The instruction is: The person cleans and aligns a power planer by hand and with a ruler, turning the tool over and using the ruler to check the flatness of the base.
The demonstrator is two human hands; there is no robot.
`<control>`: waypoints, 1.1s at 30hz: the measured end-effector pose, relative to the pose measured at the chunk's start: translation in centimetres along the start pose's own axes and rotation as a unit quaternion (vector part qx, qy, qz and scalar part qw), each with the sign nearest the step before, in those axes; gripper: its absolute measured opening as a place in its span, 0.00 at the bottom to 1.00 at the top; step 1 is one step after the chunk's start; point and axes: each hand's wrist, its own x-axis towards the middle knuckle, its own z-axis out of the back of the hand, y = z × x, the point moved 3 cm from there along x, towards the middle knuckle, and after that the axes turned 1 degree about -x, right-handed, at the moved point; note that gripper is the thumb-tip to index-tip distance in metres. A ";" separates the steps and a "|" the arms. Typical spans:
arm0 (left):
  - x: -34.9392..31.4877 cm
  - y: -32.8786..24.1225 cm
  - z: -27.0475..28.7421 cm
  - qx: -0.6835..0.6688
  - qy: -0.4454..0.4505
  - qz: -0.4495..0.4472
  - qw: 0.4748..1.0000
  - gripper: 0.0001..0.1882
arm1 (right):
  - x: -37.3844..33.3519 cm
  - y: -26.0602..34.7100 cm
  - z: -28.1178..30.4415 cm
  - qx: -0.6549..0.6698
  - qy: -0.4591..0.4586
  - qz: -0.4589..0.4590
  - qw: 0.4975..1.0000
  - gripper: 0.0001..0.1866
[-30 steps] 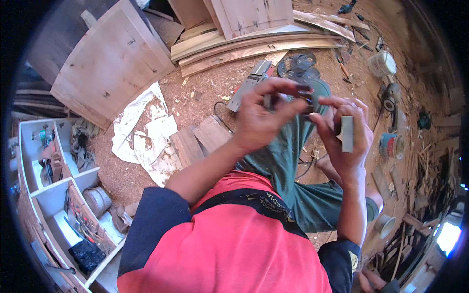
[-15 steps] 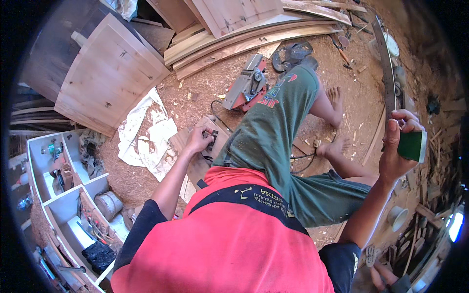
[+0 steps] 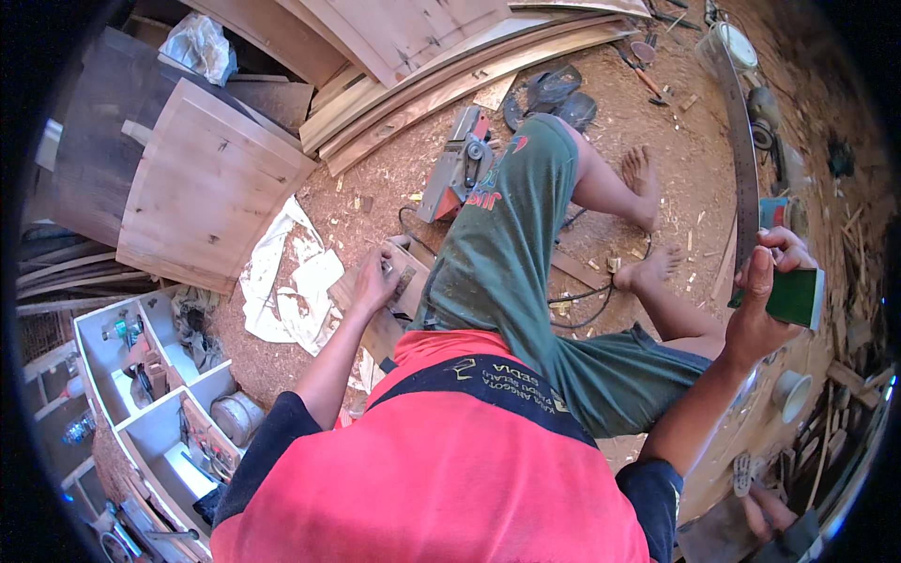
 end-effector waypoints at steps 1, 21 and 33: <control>0.3 0.3 -0.1 -0.019 -0.015 -0.006 1.000 0.22 | 0.1 -0.1 0.1 -0.002 -0.003 0.001 1.000 0.14; 18.0 -8.5 -5.3 -0.124 0.082 0.049 0.988 0.59 | 0.0 -1.4 1.4 -0.054 -0.050 -0.028 0.997 0.13; 19.7 -7.6 -9.8 -0.234 0.090 -0.011 0.968 0.41 | -1.2 -2.2 6.0 -0.074 -0.134 -0.100 0.983 0.09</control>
